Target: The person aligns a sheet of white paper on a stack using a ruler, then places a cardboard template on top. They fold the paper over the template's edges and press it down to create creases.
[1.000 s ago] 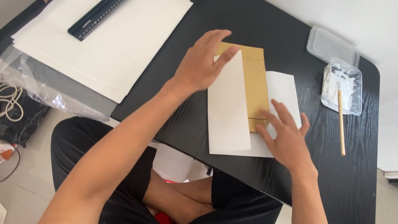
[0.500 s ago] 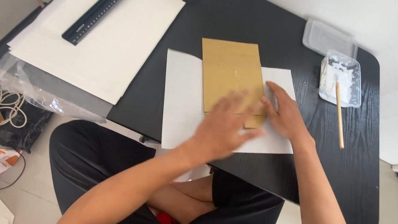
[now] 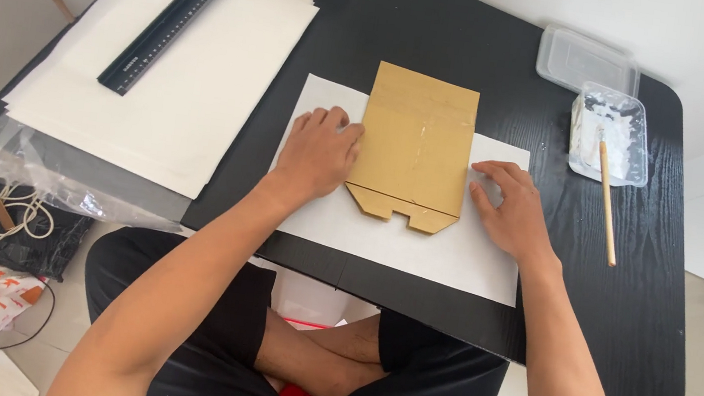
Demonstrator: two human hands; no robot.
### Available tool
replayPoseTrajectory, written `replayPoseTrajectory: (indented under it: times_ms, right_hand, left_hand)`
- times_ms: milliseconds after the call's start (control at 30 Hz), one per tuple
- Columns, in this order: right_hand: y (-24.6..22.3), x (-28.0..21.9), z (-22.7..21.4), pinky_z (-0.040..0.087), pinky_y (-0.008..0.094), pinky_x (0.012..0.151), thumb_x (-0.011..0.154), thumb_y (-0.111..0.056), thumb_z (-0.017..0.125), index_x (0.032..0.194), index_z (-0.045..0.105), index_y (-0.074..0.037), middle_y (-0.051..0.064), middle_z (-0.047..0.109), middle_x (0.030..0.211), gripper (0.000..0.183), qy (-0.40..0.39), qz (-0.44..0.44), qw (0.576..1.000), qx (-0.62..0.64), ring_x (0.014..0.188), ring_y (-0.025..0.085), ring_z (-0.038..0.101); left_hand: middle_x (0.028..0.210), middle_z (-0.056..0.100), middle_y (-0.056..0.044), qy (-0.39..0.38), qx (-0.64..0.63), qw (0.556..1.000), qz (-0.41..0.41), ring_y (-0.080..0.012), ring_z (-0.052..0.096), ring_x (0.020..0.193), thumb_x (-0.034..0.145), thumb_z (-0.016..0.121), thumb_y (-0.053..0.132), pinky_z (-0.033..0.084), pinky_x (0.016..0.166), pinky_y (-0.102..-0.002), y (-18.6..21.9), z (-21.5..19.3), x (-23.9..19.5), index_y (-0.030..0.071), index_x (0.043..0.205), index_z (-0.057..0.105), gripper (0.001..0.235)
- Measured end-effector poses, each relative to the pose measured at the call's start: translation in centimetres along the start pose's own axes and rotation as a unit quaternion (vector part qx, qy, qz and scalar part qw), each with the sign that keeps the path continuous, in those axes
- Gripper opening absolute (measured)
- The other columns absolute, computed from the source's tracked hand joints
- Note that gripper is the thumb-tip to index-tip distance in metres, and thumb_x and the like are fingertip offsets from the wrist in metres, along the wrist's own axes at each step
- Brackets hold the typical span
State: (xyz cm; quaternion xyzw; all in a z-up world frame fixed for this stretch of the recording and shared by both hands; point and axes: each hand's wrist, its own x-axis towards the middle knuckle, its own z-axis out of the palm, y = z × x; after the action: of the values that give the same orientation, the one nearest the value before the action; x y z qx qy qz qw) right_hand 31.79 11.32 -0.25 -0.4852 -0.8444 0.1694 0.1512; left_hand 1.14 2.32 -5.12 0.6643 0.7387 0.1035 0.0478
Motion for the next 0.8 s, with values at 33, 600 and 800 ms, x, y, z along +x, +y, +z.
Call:
replayPoseTrajectory:
  times_ms: [33,600,800]
  right_hand:
    - [0.0,0.1,0.2,0.048,0.042,0.104,0.100,-0.030,0.067,0.126,0.072,-0.019,0.003,0.068,0.128,0.028,0.002,-0.007,1.000,0.026,0.125,0.027,0.060]
    - [-1.1,0.2,-0.4,0.039,0.042,0.110,0.094,-0.024,0.072,0.122,0.074,-0.017,0.007,0.064,0.129,0.029,0.001,-0.007,0.998,0.067,0.127,0.030,0.057]
    - [-0.5,0.3,0.0,0.037,0.041,0.110,0.094,-0.025,0.073,0.124,0.073,-0.020,0.006,0.063,0.130,0.030,0.003,-0.015,0.997,0.071,0.126,0.029,0.056]
  left_hand:
    - [0.127,0.052,-0.005,0.020,0.006,1.000,0.012,-0.0275,0.050,0.129,0.105,0.038,0.036,0.041,0.109,-0.051,-0.2,-0.1,-0.2,0.021,0.138,0.059,0.042]
    - [0.126,0.049,-0.002,0.029,-0.059,0.998,-0.006,-0.0226,0.045,0.130,0.102,0.050,0.030,0.039,0.111,-0.046,0.3,-2.7,-1.7,0.021,0.137,0.062,0.039]
    - [0.124,0.049,-0.002,0.041,-0.052,0.998,0.001,-0.0220,0.047,0.128,0.102,0.050,0.030,0.040,0.109,-0.045,0.1,-2.5,-1.8,0.021,0.137,0.064,0.038]
